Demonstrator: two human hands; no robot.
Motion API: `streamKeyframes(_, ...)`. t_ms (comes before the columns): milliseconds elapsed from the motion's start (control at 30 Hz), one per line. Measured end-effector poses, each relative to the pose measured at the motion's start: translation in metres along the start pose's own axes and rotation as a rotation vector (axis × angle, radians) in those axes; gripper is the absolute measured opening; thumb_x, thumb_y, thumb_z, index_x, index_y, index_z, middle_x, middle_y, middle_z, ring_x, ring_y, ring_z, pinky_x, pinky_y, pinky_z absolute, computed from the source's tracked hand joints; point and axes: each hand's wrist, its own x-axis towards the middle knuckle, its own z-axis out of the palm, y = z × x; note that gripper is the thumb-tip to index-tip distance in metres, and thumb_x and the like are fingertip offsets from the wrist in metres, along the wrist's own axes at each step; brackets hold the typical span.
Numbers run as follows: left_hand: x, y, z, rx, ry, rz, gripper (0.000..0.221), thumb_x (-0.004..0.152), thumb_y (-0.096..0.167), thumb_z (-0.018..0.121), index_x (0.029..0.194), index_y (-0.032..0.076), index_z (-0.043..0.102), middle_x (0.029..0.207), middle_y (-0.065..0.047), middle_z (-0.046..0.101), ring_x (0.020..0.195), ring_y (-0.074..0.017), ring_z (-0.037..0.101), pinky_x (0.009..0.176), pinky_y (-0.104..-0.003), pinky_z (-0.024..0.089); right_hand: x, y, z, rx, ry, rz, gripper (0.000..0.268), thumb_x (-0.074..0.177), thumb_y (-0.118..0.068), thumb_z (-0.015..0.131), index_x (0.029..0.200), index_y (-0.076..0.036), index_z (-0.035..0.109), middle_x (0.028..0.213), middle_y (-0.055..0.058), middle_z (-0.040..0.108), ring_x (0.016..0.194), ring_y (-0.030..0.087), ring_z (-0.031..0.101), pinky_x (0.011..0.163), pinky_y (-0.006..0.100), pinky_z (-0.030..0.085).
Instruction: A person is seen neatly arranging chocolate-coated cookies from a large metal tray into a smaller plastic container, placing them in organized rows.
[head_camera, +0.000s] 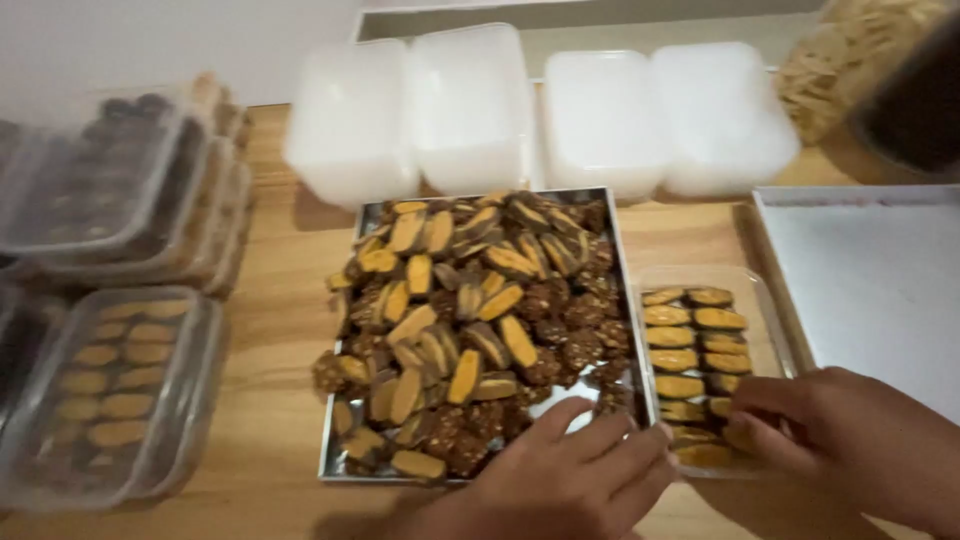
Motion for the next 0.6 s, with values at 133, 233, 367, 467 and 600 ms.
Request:
streamKeyframes(133, 0.010, -0.020, -0.041, 0.002, -0.156, -0.091, 0.054, 0.086, 0.033, 0.080, 0.127, 0.002, 0.066, 0.131, -0.019, 0.065, 0.104, -0.0372, 0.062, 0.094, -0.051, 0.043, 0.012, 0.014, 0.016, -0.019, 0.070, 0.042, 0.019, 0.088, -0.062, 0.059, 0.085, -0.055, 0.077, 0.056, -0.019, 0.078, 0.054, 0.000, 0.069, 0.064, 0.019, 0.051)
streamKeyframes(233, 0.015, -0.038, -0.073, 0.016, -0.279, -0.240, 0.032, 0.098, 0.019, 0.068, 0.118, -0.004, 0.065, 0.113, -0.019, 0.063, 0.108, -0.0344, 0.056, 0.089, -0.052, 0.044, 0.020, 0.021, 0.034, -0.012, 0.236, 0.061, 0.020, 0.085, -0.061, 0.060, 0.074, -0.051, 0.075, 0.052, -0.018, 0.072, 0.050, 0.002, 0.067, 0.065, 0.018, 0.051)
streamKeyframes(367, 0.008, -0.066, -0.087, 0.424, 0.003, -0.395, 0.023, 0.097, 0.023, 0.074, 0.114, 0.007, 0.074, 0.105, -0.010, 0.071, 0.093, -0.0264, 0.063, 0.080, -0.042, 0.051, 0.024, 0.022, 0.045, 0.221, 0.435, 0.020, 0.018, 0.085, -0.043, 0.070, 0.072, -0.033, 0.079, 0.044, -0.004, 0.067, 0.045, 0.010, 0.056, 0.057, 0.025, 0.047)
streamKeyframes(467, 0.001, -0.081, -0.089, 0.544, 0.002, -0.507, 0.023, 0.090, 0.025, 0.080, 0.108, 0.012, 0.076, 0.104, -0.007, 0.070, 0.091, -0.0255, 0.060, 0.077, -0.039, 0.049, 0.022, 0.017, 0.041, 0.174, 0.433, 0.037, 0.020, 0.086, -0.044, 0.069, 0.072, -0.034, 0.078, 0.045, -0.006, 0.065, 0.046, 0.008, 0.057, 0.060, 0.024, 0.048)
streamKeyframes(600, -0.005, -0.089, -0.087, 0.552, -0.047, -0.596, 0.019, 0.089, 0.030, 0.079, 0.102, 0.016, 0.075, 0.106, -0.004, 0.066, 0.096, -0.0274, 0.056, 0.079, -0.043, 0.044, 0.021, 0.017, 0.041, 0.195, 0.470, -0.002, 0.021, 0.086, -0.043, 0.068, 0.071, -0.032, 0.078, 0.046, -0.005, 0.064, 0.046, 0.010, 0.056, 0.060, 0.024, 0.048)
